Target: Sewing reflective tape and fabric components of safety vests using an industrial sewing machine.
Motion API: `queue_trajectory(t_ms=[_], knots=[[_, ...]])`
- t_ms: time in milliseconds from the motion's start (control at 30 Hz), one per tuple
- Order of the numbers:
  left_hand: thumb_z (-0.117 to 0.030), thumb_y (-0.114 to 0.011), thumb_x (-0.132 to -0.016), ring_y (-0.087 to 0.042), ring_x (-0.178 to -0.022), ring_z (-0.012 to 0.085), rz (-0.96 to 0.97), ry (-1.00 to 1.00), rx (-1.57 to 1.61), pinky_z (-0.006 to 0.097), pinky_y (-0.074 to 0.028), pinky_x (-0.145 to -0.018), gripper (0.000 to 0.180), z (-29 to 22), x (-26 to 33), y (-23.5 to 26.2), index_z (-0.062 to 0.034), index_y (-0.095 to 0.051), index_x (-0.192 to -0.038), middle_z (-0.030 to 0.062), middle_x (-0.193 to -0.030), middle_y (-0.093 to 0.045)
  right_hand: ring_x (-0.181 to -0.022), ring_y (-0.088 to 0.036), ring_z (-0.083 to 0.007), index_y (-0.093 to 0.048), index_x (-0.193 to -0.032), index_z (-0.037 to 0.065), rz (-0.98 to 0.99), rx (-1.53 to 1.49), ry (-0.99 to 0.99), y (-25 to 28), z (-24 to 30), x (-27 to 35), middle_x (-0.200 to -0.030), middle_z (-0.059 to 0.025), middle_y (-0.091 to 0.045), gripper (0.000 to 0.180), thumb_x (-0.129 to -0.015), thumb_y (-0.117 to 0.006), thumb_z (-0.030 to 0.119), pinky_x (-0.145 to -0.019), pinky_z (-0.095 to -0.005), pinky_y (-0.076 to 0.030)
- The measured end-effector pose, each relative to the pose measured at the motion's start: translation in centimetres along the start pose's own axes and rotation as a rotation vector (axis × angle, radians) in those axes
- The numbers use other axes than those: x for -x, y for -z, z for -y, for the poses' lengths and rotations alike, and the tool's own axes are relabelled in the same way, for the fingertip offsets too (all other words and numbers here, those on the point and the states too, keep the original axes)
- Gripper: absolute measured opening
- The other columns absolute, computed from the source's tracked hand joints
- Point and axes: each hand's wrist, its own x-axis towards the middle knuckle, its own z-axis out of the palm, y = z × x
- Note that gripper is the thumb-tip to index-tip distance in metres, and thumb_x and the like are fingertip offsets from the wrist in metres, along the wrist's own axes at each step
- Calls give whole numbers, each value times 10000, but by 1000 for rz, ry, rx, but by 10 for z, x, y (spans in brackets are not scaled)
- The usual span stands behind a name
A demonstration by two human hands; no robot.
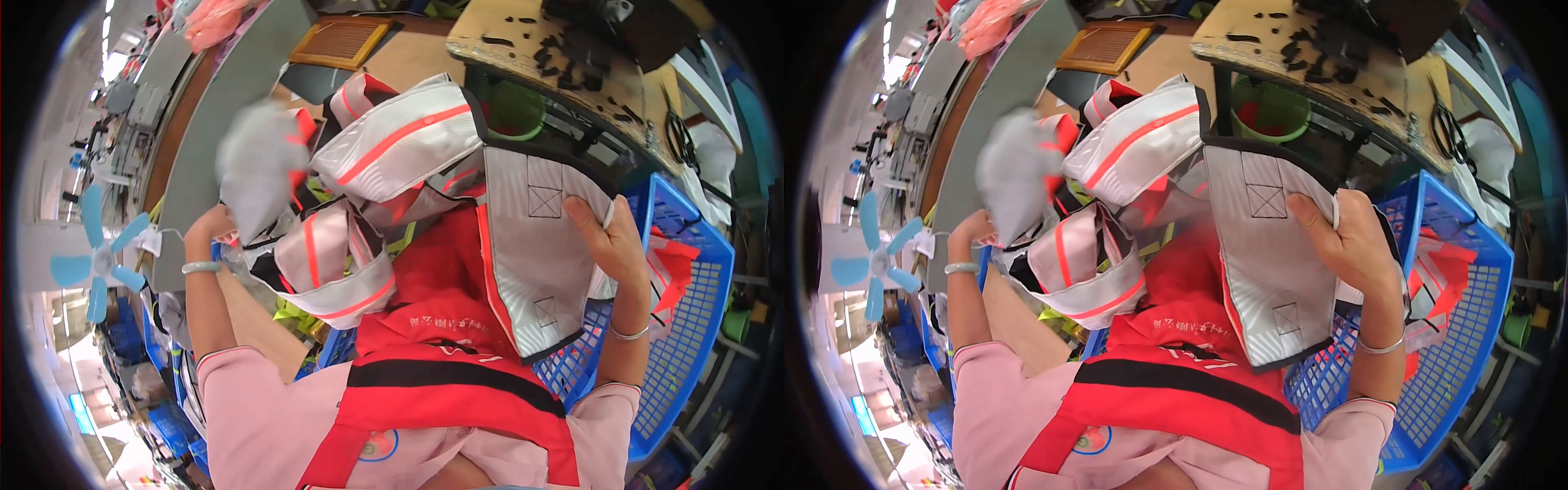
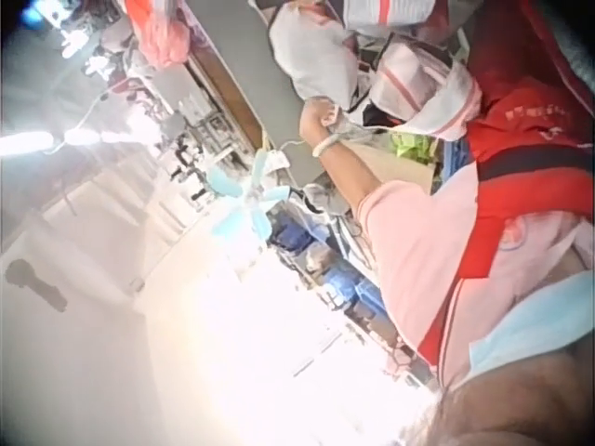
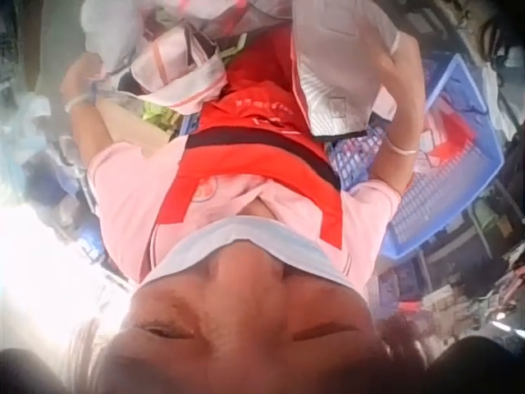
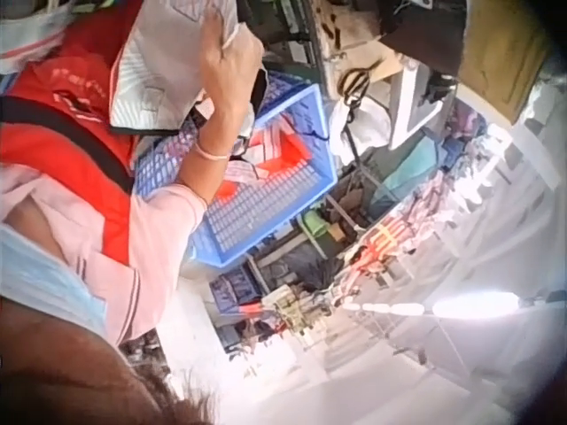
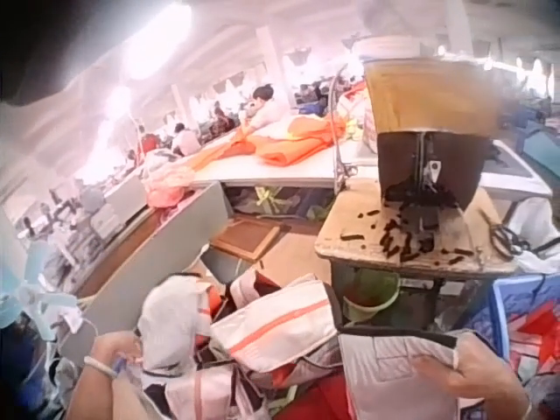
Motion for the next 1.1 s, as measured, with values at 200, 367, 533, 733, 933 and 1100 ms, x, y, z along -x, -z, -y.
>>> queue_trajectory(t_ms=[200,367,533,733,933,1100], knots=[[-158,-558,-897,-617,-1021,256,-727,-1057,568,350,-473,-883,367,-169,87,76,-7,-568,-1231,146,-1178,-608,-622,-530,-374,-626,-891,-19,-29,65,299,15,27,13,-704,-178,-555,159,-820,-654,120,-541,-372,-407],[-309,-701,-782,-456,-1204,319,-352,-2060,100,409,-338,-1023,404,-342,152,73,-75,-601,-1095,99,-1193,-557,-625,-588,-280,-642,-917,-12,-161,-83,242,37,22,42,-750,-127,-639,155,-820,-666,106,-582,-318,-453],[-209,-733,-785,-563,-735,237,149,-1983,55,324,-443,-655,244,-384,184,74,-11,-593,-812,86,-760,-574,-777,-556,-101,-638,-1037,-21,-215,-208,-134,54,-20,70,-834,-7,-639,228,-914,-592,167,-711,-262,-456],[-101,-725,-780,-489,-594,171,-163,-1979,475,295,-378,-546,181,-391,208,97,-11,-570,-749,55,-647,-506,-1197,-498,-272,-587,-1220,43,-743,438,235,69,42,32,-1240,-140,-564,396,-840,-634,144,-1011,-391,-380],[-96,-731,-790,-465,-591,105,-278,-2045,577,258,-353,-528,175,-398,244,118,-2,-584,-781,22,-667,-519,-885,-608,-311,-645,-981,53,-488,379,373,75,33,-14,-899,-122,-637,216,-769,-648,96,-846,-398,-458],[-153,-695,-844,-476,-653,68,-154,-1864,431,233,-378,-580,187,-422,192,132,19,-629,-876,-6,-731,-541,-686,-603,-304,-652,-888,38,-379,161,203,82,3,-45,-718,-137,-616,153,-843,-607,178,-637,-374,-461]])
